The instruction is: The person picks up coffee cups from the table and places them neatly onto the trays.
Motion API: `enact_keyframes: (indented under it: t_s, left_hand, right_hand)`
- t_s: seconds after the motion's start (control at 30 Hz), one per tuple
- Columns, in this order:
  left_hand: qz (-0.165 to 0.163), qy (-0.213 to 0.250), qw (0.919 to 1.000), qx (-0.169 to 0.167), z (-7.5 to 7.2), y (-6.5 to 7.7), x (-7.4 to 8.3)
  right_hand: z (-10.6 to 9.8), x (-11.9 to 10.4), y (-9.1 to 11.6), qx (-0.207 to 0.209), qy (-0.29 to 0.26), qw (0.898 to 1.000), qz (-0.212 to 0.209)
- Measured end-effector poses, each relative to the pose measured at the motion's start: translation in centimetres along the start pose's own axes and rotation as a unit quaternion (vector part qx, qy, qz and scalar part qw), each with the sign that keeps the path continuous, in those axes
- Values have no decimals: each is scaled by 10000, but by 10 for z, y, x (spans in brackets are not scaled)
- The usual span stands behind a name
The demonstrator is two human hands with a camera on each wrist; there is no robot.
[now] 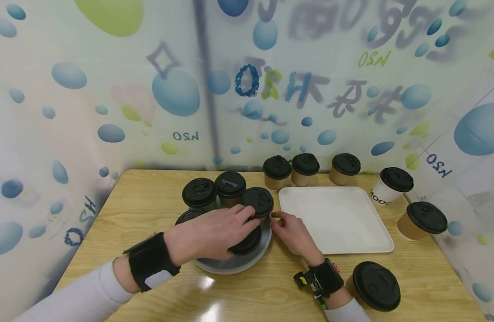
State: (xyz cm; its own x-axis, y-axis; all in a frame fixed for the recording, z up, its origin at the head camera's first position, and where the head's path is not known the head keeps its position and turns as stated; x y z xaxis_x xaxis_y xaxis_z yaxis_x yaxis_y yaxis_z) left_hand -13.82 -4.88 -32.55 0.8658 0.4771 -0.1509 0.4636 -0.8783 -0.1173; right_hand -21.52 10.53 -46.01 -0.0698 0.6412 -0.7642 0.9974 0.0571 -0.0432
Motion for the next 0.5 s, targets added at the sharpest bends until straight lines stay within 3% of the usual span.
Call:
enact_keyframes:
  t_s: [0.5]
  left_hand:
    - [150, -484, 9987, 25, 12, -1, 2]
  right_hand:
    - [0, 0, 0, -27, -46, 10000, 56]
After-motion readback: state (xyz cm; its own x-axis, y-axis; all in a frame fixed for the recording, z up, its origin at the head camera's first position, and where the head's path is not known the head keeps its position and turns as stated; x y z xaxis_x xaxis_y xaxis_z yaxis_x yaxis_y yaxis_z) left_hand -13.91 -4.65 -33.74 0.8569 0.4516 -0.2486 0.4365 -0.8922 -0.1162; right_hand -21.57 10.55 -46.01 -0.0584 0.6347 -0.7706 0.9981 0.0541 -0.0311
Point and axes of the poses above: each hand's wrist, its own y-axis away from the middle knuckle, its own z-axis out of the palm, x = y × z, the point moved 8 cm from there along -y, towards the middle knuckle, and after that the axes turned 13 degrees about x, right-handed, at the moved point
